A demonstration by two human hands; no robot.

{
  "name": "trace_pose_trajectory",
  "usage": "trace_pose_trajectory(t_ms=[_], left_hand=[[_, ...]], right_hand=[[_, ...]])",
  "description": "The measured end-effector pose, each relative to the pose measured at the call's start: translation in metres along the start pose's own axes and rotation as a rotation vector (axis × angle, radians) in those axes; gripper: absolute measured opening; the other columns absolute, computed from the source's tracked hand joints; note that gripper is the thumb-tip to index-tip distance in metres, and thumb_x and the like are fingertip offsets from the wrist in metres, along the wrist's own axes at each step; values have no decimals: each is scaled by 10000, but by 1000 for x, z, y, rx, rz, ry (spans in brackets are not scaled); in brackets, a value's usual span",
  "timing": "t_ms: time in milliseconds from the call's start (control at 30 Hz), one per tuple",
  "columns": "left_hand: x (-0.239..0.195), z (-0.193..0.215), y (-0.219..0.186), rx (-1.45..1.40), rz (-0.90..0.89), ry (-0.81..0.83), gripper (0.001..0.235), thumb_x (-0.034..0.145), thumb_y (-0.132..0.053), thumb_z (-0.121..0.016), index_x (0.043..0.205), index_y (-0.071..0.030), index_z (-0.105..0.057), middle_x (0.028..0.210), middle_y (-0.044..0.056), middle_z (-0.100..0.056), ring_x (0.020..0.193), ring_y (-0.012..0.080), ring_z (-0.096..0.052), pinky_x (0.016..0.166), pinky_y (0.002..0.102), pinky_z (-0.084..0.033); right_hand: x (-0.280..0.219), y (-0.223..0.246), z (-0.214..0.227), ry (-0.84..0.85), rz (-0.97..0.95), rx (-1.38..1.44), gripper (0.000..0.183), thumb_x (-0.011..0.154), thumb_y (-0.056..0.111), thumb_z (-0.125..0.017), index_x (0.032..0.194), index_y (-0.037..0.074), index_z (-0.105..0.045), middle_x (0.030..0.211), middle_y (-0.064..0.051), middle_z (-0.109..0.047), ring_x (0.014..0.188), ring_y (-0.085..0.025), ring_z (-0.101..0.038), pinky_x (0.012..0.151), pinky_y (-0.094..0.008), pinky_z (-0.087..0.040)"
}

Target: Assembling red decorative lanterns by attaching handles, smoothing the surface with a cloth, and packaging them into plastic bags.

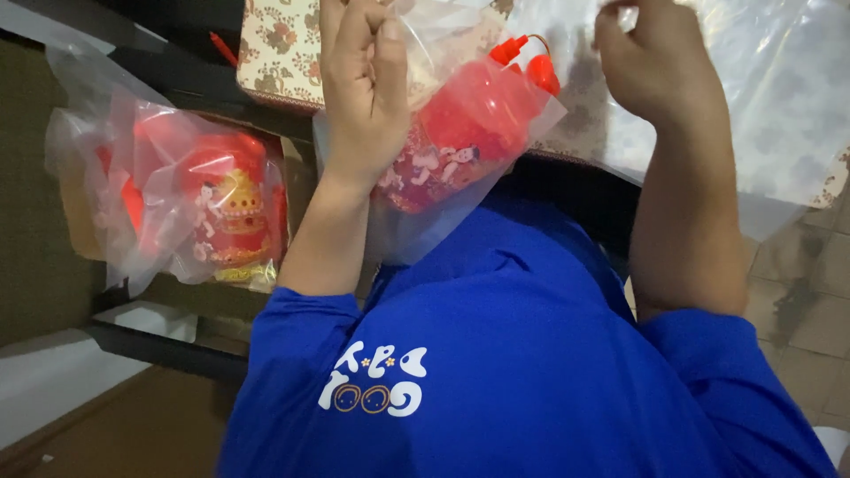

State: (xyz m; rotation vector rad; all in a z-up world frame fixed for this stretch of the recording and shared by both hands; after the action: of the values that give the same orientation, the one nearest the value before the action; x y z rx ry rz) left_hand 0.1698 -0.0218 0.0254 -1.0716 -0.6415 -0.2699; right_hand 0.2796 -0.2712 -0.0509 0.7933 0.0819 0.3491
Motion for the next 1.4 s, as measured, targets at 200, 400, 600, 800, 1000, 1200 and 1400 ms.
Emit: trace_pose_trajectory(t_ms=[200,400,600,800,1000,1200,1400], left_hand=[[1,-4,-5,-20,-23,-4,271,1102,-233,-357,924,-45,-436,1108,126,-473,1063,245,-476,904,388,-387],[-2,-1,2,-26,19,-2,291,1108,-270,-373,945,-51,-473,1209,133,-472,1150,236,-513,934,382,-423],[-8,-10,11,-54,68,58,263,1107,-261,-388,976,-58,-490,1300,126,-443,1270,296,-547,1000,391,-481],[-9,-22,-2,-101,63,111,253,1118,-233,-386,1000,-50,-516,1354,111,-428,1304,347,-593,1116,438,-519],[-9,-15,-5,-68,58,68,234,1108,-202,-387,985,-45,-511,1353,126,-415,1299,330,-582,1109,421,-526],[-3,13,-5,-18,21,-146,271,1117,-234,-393,948,-48,-493,1337,121,-436,1321,266,-541,1074,411,-484],[7,43,-50,73,-197,-386,223,1096,-150,-343,896,-54,-366,979,86,-385,818,231,-352,797,397,-347]], right_hand=[[-9,5,-27,398,-317,-50,400,979,402,-579,1242,144,-734,968,-23,-681,806,-180,-588,687,-357,-460],[-7,13,-29,491,-338,-90,248,1013,332,-621,1082,114,-718,939,-47,-677,781,-195,-592,598,-387,-447],[3,34,3,281,-27,70,157,1155,158,-589,1106,31,-668,983,-101,-705,846,-195,-678,635,-341,-542],[8,97,-18,420,140,159,242,1173,163,-515,1218,31,-714,995,-78,-749,862,-166,-736,763,-290,-572],[3,110,-42,481,350,21,219,1088,132,-583,1196,27,-742,1017,-64,-722,875,-160,-603,745,-328,-444],[-24,104,7,62,356,364,131,1222,51,-516,1154,-6,-612,1203,-113,-643,1100,-213,-599,863,-352,-557],[-76,103,10,-79,53,43,570,921,311,-785,1322,3,-521,1273,-174,-542,1083,-309,-575,817,-416,-484]])
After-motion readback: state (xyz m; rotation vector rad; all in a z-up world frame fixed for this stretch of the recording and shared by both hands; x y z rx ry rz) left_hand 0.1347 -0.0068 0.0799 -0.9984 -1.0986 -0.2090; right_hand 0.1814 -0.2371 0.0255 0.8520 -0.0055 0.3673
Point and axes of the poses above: each hand's wrist, its own x-axis towards the middle knuckle, its own z-axis out of the back of the hand, y = z × x, the point moved 8 cm from there along x, towards the middle knuckle
